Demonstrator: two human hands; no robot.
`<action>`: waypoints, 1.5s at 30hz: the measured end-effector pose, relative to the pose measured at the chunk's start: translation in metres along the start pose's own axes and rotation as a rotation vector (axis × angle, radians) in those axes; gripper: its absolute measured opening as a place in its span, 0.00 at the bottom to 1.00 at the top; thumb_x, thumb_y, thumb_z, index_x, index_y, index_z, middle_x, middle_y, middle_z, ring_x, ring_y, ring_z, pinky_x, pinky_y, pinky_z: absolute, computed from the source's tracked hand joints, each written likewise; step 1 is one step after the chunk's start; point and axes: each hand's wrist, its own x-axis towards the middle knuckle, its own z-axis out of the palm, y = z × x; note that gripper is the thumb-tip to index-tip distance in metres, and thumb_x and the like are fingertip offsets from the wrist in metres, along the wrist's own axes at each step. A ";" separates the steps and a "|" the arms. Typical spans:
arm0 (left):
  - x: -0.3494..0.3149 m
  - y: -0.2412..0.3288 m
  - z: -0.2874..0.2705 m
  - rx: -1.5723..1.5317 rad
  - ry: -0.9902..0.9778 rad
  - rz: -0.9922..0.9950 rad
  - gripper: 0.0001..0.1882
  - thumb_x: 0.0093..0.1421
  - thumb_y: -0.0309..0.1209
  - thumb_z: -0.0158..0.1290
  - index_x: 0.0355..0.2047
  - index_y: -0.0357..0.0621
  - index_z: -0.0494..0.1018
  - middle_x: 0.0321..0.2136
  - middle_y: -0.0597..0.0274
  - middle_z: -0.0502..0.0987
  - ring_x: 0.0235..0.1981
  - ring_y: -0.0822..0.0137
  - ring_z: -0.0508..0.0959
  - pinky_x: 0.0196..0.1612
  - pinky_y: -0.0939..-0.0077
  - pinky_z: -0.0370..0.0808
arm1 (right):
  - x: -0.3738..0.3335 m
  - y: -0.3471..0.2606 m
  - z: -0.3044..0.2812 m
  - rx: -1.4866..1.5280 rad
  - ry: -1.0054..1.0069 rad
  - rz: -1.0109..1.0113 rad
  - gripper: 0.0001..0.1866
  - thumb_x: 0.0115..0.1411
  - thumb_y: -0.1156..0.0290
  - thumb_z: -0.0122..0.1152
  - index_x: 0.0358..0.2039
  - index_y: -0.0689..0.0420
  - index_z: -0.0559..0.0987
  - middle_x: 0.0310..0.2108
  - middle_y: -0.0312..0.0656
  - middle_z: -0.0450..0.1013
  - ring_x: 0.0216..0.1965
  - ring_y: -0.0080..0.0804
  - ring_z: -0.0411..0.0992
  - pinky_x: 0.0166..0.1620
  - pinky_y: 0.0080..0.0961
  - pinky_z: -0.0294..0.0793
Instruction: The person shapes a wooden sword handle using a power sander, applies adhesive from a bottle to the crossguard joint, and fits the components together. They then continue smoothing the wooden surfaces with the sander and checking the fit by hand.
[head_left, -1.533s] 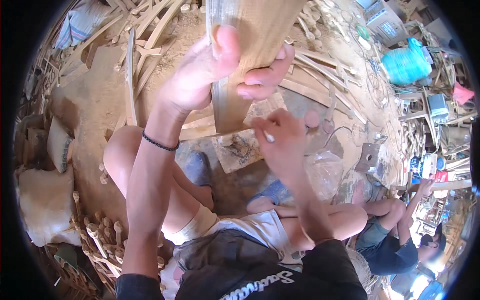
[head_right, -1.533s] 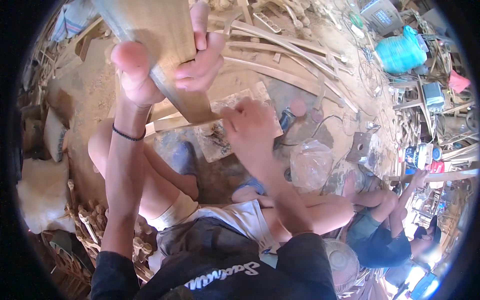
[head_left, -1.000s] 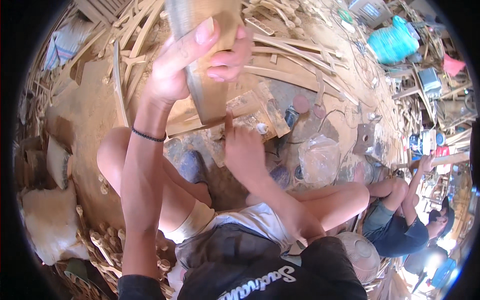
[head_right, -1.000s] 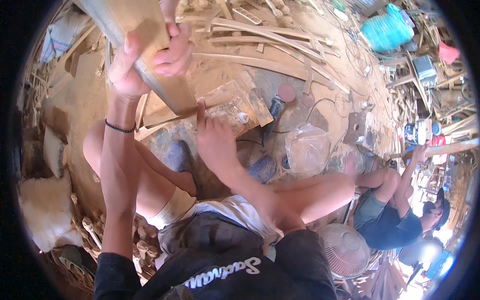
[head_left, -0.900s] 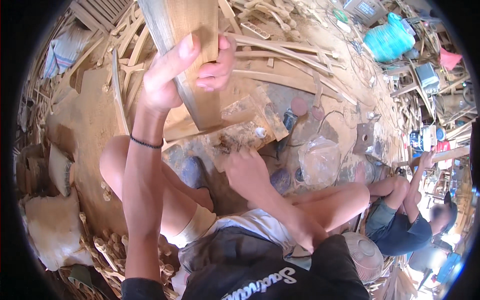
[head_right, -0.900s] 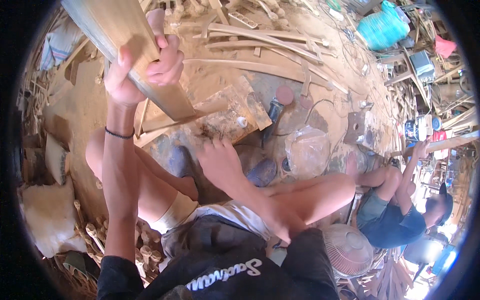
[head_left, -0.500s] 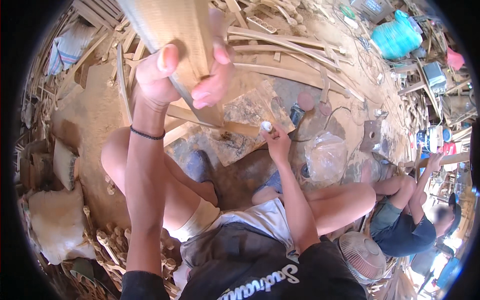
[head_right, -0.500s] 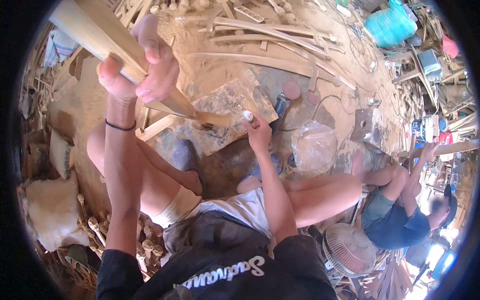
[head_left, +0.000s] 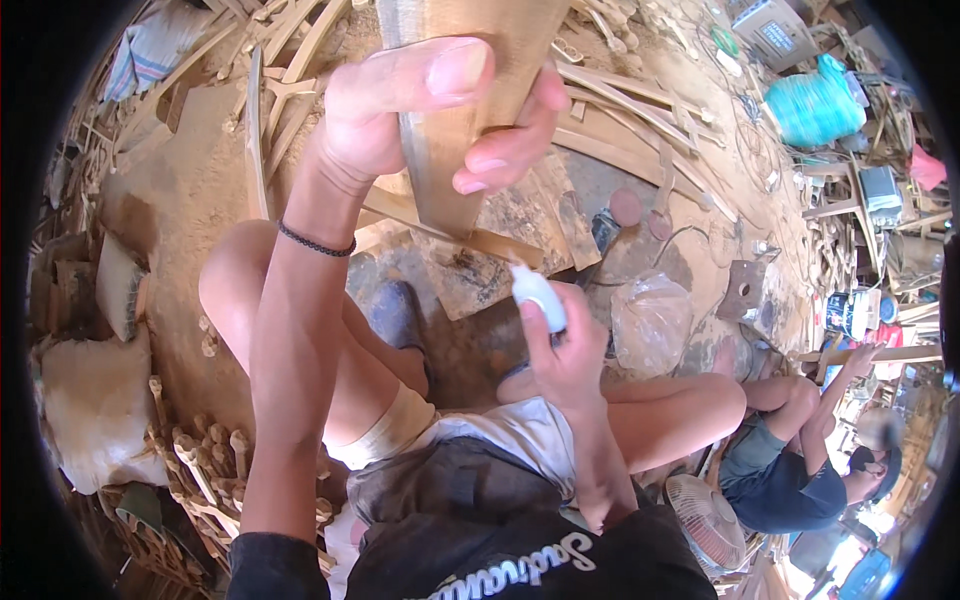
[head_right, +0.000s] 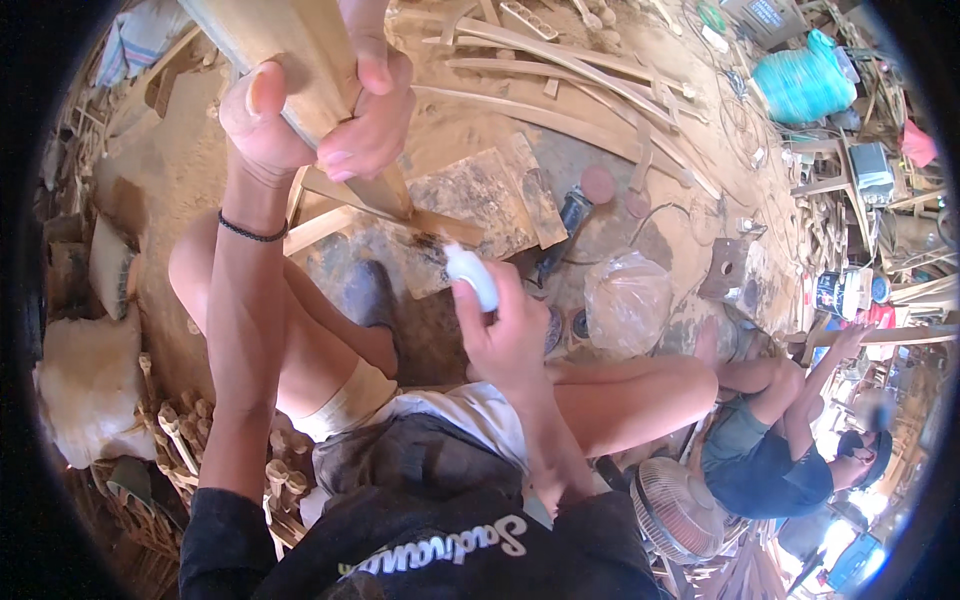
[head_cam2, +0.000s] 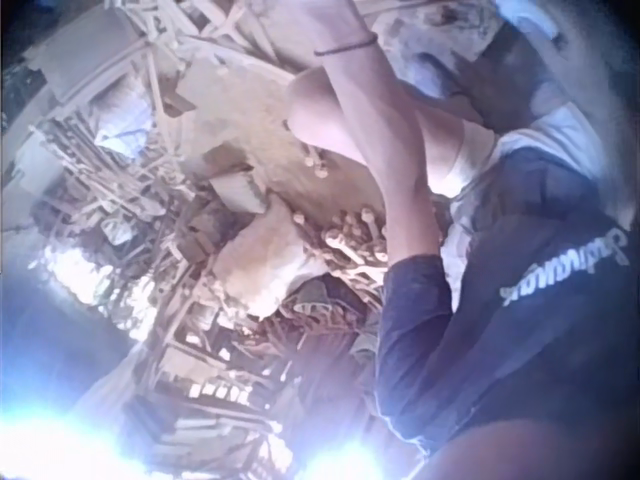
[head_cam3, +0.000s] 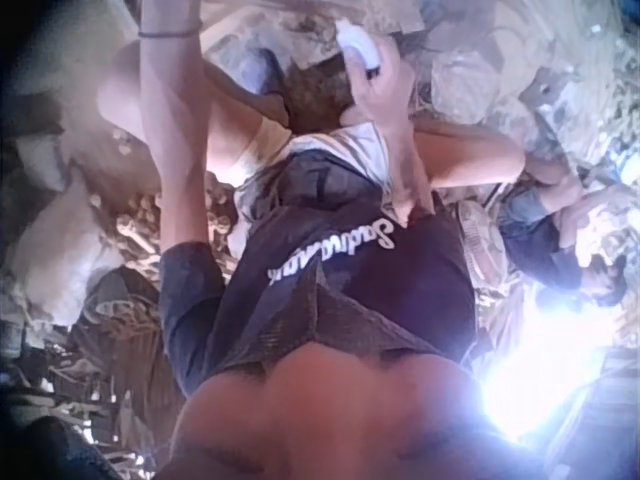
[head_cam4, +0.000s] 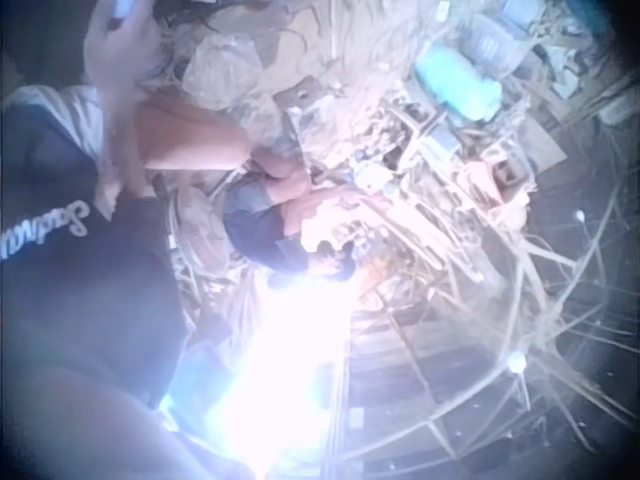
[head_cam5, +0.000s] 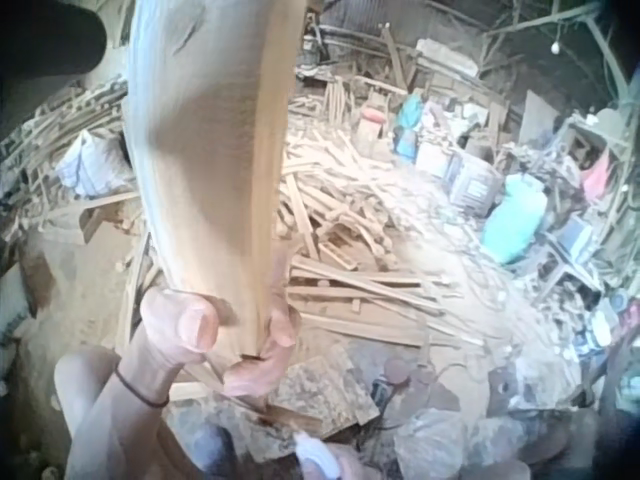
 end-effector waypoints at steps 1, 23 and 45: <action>0.001 -0.002 0.001 -0.018 -0.002 -0.005 0.34 0.61 0.59 0.61 0.52 0.41 0.73 0.18 0.68 0.72 0.15 0.75 0.70 0.19 0.80 0.67 | 0.001 0.002 0.004 -0.019 -0.012 -0.003 0.13 0.66 0.64 0.67 0.45 0.59 0.80 0.28 0.47 0.81 0.26 0.37 0.81 0.31 0.31 0.78; -0.002 -0.008 0.004 -0.183 0.172 -0.128 0.36 0.55 0.52 0.65 0.45 0.26 0.74 0.23 0.58 0.74 0.23 0.65 0.72 0.28 0.73 0.66 | 0.012 0.008 0.027 -0.057 -0.078 0.043 0.12 0.67 0.67 0.67 0.42 0.63 0.81 0.26 0.41 0.79 0.24 0.19 0.73 0.28 0.21 0.72; -0.002 0.026 -0.042 0.061 -0.222 0.004 0.30 0.65 0.55 0.58 0.54 0.43 0.73 0.16 0.77 0.74 0.12 0.81 0.73 0.19 0.85 0.71 | -0.014 0.257 -0.063 0.246 0.567 0.536 0.17 0.64 0.72 0.68 0.52 0.63 0.78 0.44 0.40 0.79 0.43 0.27 0.76 0.46 0.29 0.74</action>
